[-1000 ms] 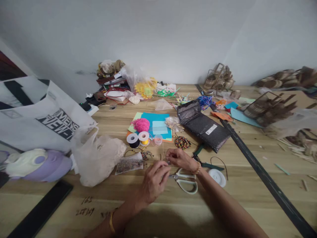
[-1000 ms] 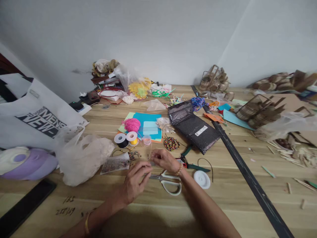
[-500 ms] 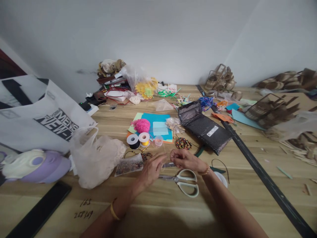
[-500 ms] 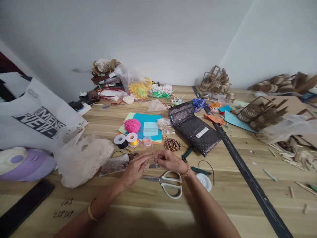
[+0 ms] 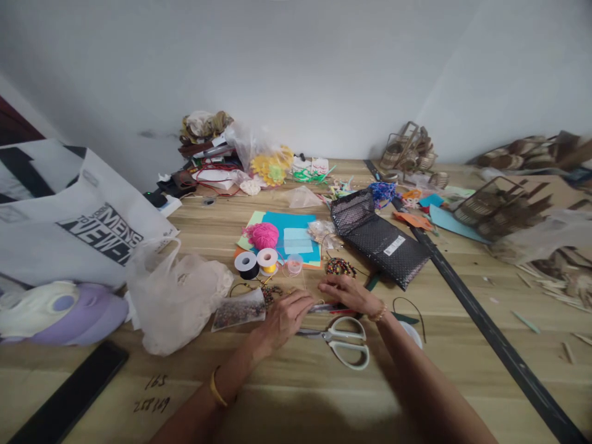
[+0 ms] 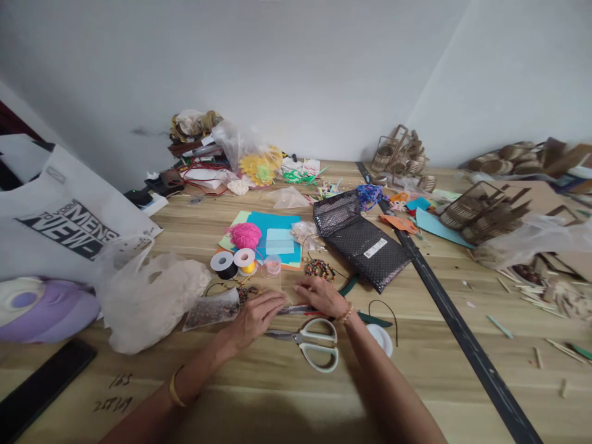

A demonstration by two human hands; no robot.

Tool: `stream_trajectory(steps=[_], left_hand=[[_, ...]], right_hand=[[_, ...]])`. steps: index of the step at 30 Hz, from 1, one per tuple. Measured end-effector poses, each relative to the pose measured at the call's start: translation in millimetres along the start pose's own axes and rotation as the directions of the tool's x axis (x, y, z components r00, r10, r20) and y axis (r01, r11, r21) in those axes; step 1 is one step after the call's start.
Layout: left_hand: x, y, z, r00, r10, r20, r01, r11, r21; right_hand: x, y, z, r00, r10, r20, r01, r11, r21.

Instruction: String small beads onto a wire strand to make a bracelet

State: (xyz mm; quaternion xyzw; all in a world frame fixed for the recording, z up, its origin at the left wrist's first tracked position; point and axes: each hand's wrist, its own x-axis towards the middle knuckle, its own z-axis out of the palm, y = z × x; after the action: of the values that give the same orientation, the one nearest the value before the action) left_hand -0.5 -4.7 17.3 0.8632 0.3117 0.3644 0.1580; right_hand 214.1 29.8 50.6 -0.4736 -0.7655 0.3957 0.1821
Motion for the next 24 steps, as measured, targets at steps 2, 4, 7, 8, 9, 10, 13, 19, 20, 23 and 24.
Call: stream_trajectory(steps=[2, 4, 7, 8, 9, 10, 13, 19, 20, 23, 24], left_hand=[[0, 2, 2, 1.0, 0.008, -0.018, -0.008, 1.0, -0.002], [1, 4, 2, 0.999, 0.022, -0.028, -0.022, 1.0, 0.004], [3, 8, 2, 0.998, 0.054, -0.017, -0.054, 0.998, 0.032], [3, 9, 2, 0.998, 0.067, 0.0, -0.067, 0.997, 0.043], [2, 11, 2, 0.996, 0.083, 0.022, -0.084, 0.995, 0.054], [1, 12, 2, 0.994, 0.102, 0.044, -0.105, 0.993, 0.062], [-2, 13, 3, 0.992, 0.104, 0.071, -0.11, 0.99, 0.089], [17, 2, -2, 0.968, -0.252, -0.004, 0.246, 0.94, 0.239], [23, -2, -3, 0.963, -0.265, 0.054, 0.241, 0.931, 0.274], [38, -11, -5, 0.945, -0.296, 0.14, 0.24, 0.917, 0.319], [41, -13, -5, 0.94, -0.29, 0.179, 0.223, 0.92, 0.323]], right_hand=[[5, -2, 7, 0.999, 0.006, -0.033, -0.004, 0.999, 0.053], [10, -3, 17, 0.999, 0.034, -0.041, -0.027, 0.986, 0.162], [18, -4, 33, 0.996, 0.07, -0.055, -0.05, 0.95, 0.309], [20, -3, 37, 0.994, 0.077, -0.074, -0.046, 0.935, 0.353], [22, -2, 41, 0.991, 0.104, -0.084, -0.062, 0.913, 0.403], [24, 0, 44, 0.988, 0.128, -0.084, -0.077, 0.887, 0.455], [25, 5, 47, 0.981, 0.188, -0.057, -0.12, 0.805, 0.581], [26, 11, 45, 0.982, 0.18, -0.061, -0.108, 0.791, 0.602], [27, 11, 45, 0.983, 0.172, -0.065, -0.1, 0.798, 0.594], [27, 11, 46, 0.987, 0.147, -0.072, -0.082, 0.822, 0.564], [27, 10, 46, 0.987, 0.141, -0.073, -0.077, 0.829, 0.554]])
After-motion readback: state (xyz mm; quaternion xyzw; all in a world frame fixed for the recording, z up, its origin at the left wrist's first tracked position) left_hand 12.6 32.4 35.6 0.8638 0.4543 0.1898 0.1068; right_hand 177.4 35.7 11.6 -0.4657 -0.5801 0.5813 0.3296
